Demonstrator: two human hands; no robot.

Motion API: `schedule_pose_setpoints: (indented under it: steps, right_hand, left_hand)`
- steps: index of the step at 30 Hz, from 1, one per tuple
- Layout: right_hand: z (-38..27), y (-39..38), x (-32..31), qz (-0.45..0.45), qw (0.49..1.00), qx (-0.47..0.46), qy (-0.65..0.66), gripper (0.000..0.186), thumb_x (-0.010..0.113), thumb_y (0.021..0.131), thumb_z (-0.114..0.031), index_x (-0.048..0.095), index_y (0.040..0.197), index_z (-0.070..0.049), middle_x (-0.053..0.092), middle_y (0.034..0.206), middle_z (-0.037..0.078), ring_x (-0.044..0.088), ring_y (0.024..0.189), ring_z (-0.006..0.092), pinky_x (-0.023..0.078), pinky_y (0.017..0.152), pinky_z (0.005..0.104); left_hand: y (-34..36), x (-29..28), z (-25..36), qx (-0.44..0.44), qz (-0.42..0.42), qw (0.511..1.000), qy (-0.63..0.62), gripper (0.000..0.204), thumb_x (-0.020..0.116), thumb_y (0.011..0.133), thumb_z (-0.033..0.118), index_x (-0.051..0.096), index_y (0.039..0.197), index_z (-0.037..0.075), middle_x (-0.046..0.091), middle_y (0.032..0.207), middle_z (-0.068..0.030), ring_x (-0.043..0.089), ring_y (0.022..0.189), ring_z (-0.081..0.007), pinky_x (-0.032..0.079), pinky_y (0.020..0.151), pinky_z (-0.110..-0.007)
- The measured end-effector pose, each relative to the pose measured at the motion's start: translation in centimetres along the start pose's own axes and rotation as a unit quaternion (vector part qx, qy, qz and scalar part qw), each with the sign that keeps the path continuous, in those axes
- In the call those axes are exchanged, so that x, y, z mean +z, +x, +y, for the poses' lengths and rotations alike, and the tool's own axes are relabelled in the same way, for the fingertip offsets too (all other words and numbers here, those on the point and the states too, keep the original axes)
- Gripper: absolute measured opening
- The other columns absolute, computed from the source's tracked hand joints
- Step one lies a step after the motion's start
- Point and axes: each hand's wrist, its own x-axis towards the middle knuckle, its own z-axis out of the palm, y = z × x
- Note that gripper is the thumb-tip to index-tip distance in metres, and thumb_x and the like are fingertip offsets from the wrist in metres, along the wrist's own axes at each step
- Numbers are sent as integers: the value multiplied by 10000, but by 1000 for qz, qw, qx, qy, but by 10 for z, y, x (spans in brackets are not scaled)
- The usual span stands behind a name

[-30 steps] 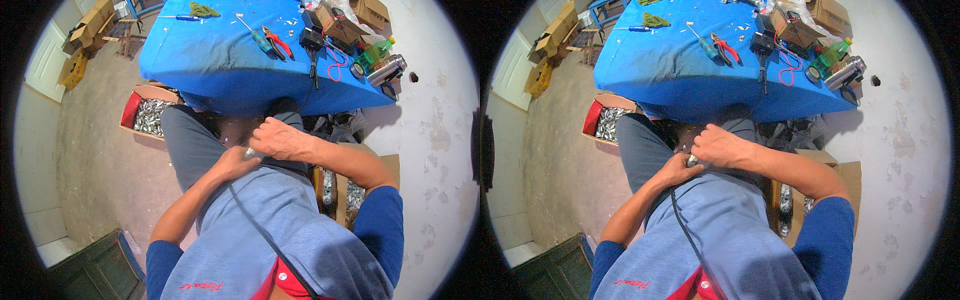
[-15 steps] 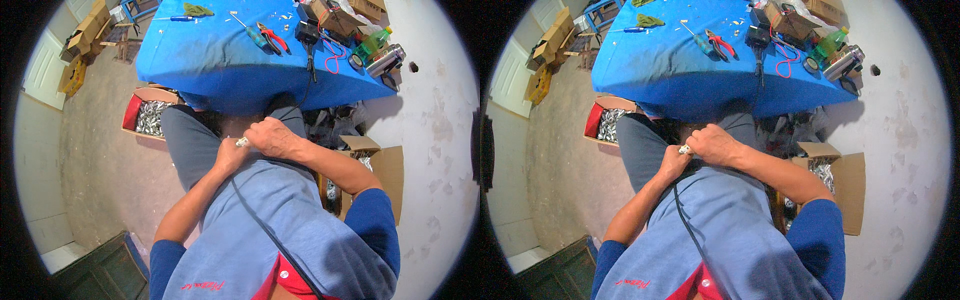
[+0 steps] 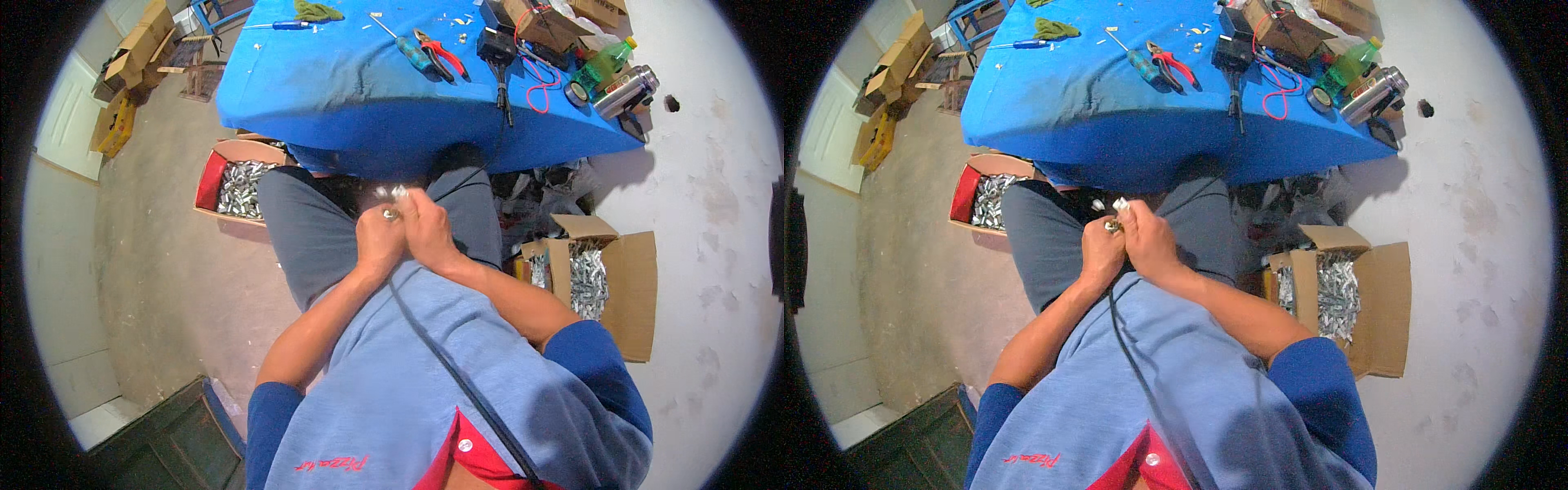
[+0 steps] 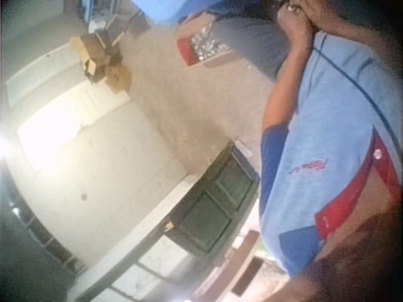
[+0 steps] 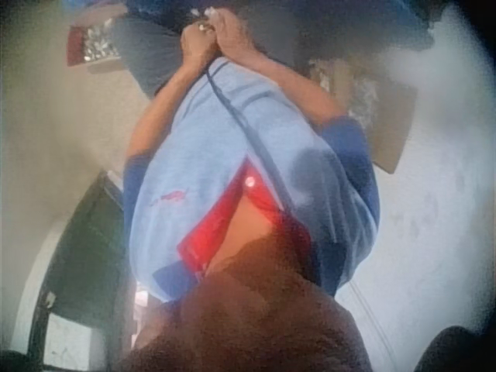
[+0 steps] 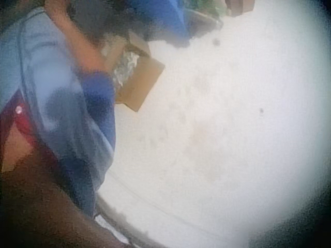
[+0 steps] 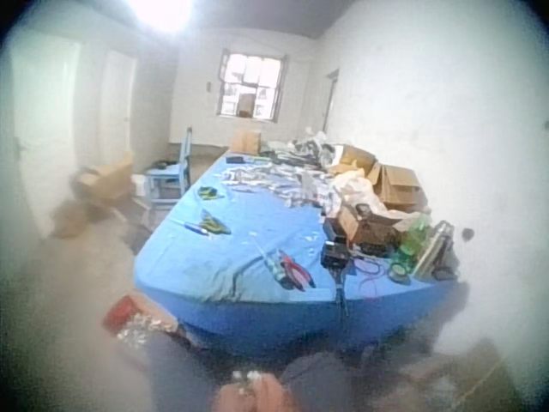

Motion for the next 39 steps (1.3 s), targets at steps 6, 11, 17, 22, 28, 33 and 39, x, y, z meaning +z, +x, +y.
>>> schedule_pose_setpoints:
  steps: [6,11,17,22,28,33,39]
  right_hand:
    - [2,2,-37,-53,969,107,218,297,455,1011,-274,587,1098,-22,547,736,-2,469,631,61,391,563,218]
    - [8,-27,-89,37,976,131,167,257,465,1007,-227,557,1134,-23,545,742,-7,470,656,52,401,595,212]
    - [5,-46,-106,-18,953,130,274,271,495,993,-219,510,1186,-28,614,893,40,523,704,65,447,648,206]
    - [-17,-41,-88,-73,943,90,312,247,560,933,-114,512,1158,-24,594,915,18,547,765,70,466,691,226]
    - [-31,-24,-81,-59,987,38,143,253,641,856,-98,619,1096,-21,638,871,39,555,723,83,474,658,254]
    - [-32,-2,-79,-115,985,53,116,213,672,840,-134,678,1012,-7,690,857,89,609,728,110,488,655,286]
    - [-35,11,-76,-176,978,47,96,144,686,819,-142,695,876,-10,673,743,90,617,672,142,484,627,297]
  left_hand:
    - [4,6,-3,-20,-9,987,-157,351,599,873,224,570,635,-33,499,521,-44,433,522,-94,371,485,-346]
    - [-1,0,2,7,-74,985,-156,428,597,894,267,486,577,1,411,521,33,372,523,-51,292,454,-293]
    - [-14,5,16,59,-71,987,-133,422,620,915,218,476,565,33,384,540,65,325,520,-30,242,436,-272]
    - [-15,10,16,125,-63,986,-88,417,629,913,191,477,565,19,374,525,49,323,519,-34,249,433,-275]
    - [-17,5,8,146,-58,985,-78,388,629,914,175,503,588,7,398,527,36,345,526,-38,270,440,-266]
    - [-17,2,1,130,-124,978,-110,307,638,897,168,566,661,-14,464,560,35,395,555,-39,318,467,-251]
    - [-20,-1,6,65,-154,973,-160,204,625,869,123,630,749,-42,541,629,38,456,605,-35,361,499,-237]
